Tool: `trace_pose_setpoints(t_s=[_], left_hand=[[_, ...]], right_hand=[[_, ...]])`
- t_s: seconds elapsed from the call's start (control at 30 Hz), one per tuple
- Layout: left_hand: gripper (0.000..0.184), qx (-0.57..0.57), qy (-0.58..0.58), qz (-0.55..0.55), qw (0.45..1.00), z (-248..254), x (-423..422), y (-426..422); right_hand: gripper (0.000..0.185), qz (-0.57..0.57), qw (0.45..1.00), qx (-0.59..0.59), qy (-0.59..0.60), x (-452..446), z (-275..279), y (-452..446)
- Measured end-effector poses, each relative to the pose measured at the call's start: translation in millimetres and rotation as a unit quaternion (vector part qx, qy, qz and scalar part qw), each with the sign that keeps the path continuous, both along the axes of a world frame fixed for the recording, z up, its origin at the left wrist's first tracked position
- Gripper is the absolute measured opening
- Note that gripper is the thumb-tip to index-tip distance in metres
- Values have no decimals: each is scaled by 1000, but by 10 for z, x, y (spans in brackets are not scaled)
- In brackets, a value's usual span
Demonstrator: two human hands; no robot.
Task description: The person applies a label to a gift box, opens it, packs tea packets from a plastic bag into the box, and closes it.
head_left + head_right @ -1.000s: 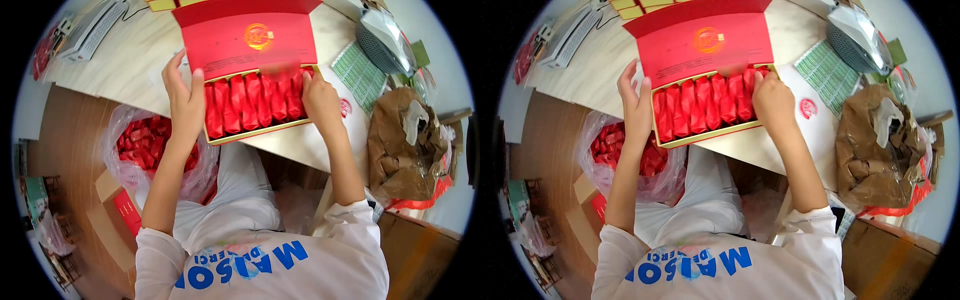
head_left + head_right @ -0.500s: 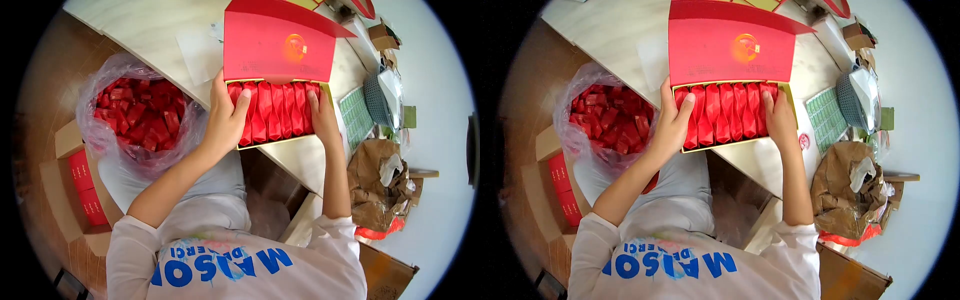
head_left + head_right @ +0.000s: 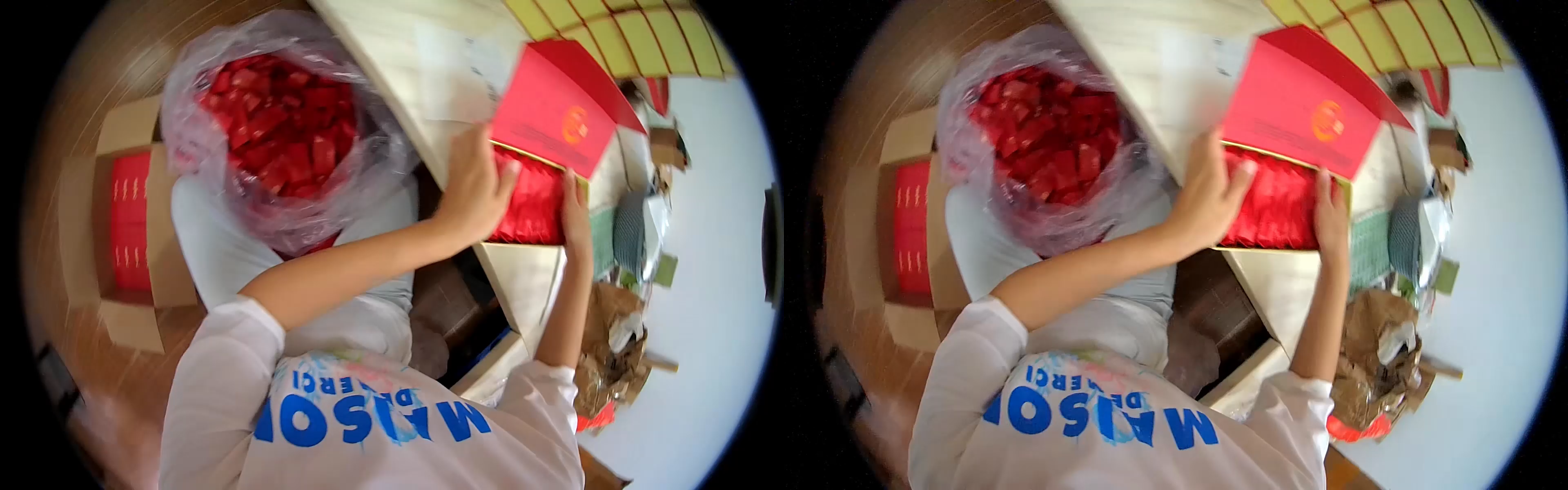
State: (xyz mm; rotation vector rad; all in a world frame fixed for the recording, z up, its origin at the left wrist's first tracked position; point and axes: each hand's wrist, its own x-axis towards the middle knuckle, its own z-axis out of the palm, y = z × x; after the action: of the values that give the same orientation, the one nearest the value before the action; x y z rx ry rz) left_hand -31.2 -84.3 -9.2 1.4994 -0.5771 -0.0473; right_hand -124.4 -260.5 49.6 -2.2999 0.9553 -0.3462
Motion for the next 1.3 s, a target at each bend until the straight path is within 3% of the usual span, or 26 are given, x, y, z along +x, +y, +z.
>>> trace_pose_setpoints(t_s=[0.1, 0.17, 0.3, 0.37, 0.43, 0.53, 0.57, 0.6, 0.67, 0.7, 0.77, 0.83, 0.87, 0.93, 0.97, 1.03, 1.07, 1.1, 1.13, 1.2, 1.3], left_hand=[[53, -13, 2, 22, 1000, 28, 37, 13], [53, -37, -4, 27, 999, 21, 12, 37], [55, -98, 53, -41, 993, -116, 51, 187], [47, -143, 20, -42, 989, -268, 220, 575], [33, -90, -9, 25, 996, -501, 451, 1106], [23, 2, 211, 69, 975, -1060, 699, 1885], [20, -18, 203, 123, 971, -1437, 729, 2069], [20, -19, 259, 135, 956, -1630, 714, 2279], [20, -22, 316, 150, 937, -1903, 640, 2569], [21, 8, 324, 144, 935, -2030, 596, 2677], [21, 39, 336, 150, 929, -2219, 494, 2803], [22, -19, 424, 125, 897, -2332, 446, 2824], [22, -33, 435, 127, 891, -2323, 468, 2796], [22, -48, 452, 144, 879, -2316, 528, 2747], [22, -62, 461, 146, 873, -2320, 582, 2725], [23, -79, 475, 156, 862, -2383, 628, 2694], [23, -104, 471, 156, 862, -2456, 627, 2672], [23, -129, 466, 157, 861, -2523, 616, 2655], [23, -129, 473, 162, 857, -2545, 623, 2648], [25, -125, 517, 116, 839, -2577, 635, 2644], [26, -133, 538, 88, 828, -2524, 690, 2674]], right_hand=[[50, 60, 995, -77, -14, -34, -98, -31], [49, 34, 995, -94, 25, -51, -160, -182], [49, 50, 995, -84, 13, -45, -184, -461], [47, 15, 982, -124, 143, -64, -46, -416], [46, -3, 895, -442, 62, -52, 50, 53], [40, 67, 943, -282, -165, 338, 304, 1308], [37, 91, 944, -213, -233, 424, 235, 1614], [30, 161, 919, -271, -236, 525, 105, 1903], [24, 302, 918, -157, -204, 839, -434, 2327], [28, 345, 910, -159, -166, 1076, -640, 2569], [29, 330, 934, -46, -127, 1448, -1512, 2780], [36, 266, 958, 101, -39, 1744, -2209, 2876], [36, 280, 953, 107, -33, 1901, -2447, 2904], [51, 358, 930, -84, 11, 2165, -2876, 2957], [51, 363, 928, -81, 16, 2314, -3147, 2981], [71, 297, 952, 59, 53, 2607, -3595, 3041], [71, 301, 950, 59, 61, 2768, -3511, 3105], [79, 163, 950, 227, 138, 2942, -3427, 3164], [87, 13, 900, 381, 209, 3074, -3429, 3217], [89, 16, 903, 381, 196, 3192, -3624, 3305], [89, -10, 933, 331, 138, 3318, -4458, 3405]])
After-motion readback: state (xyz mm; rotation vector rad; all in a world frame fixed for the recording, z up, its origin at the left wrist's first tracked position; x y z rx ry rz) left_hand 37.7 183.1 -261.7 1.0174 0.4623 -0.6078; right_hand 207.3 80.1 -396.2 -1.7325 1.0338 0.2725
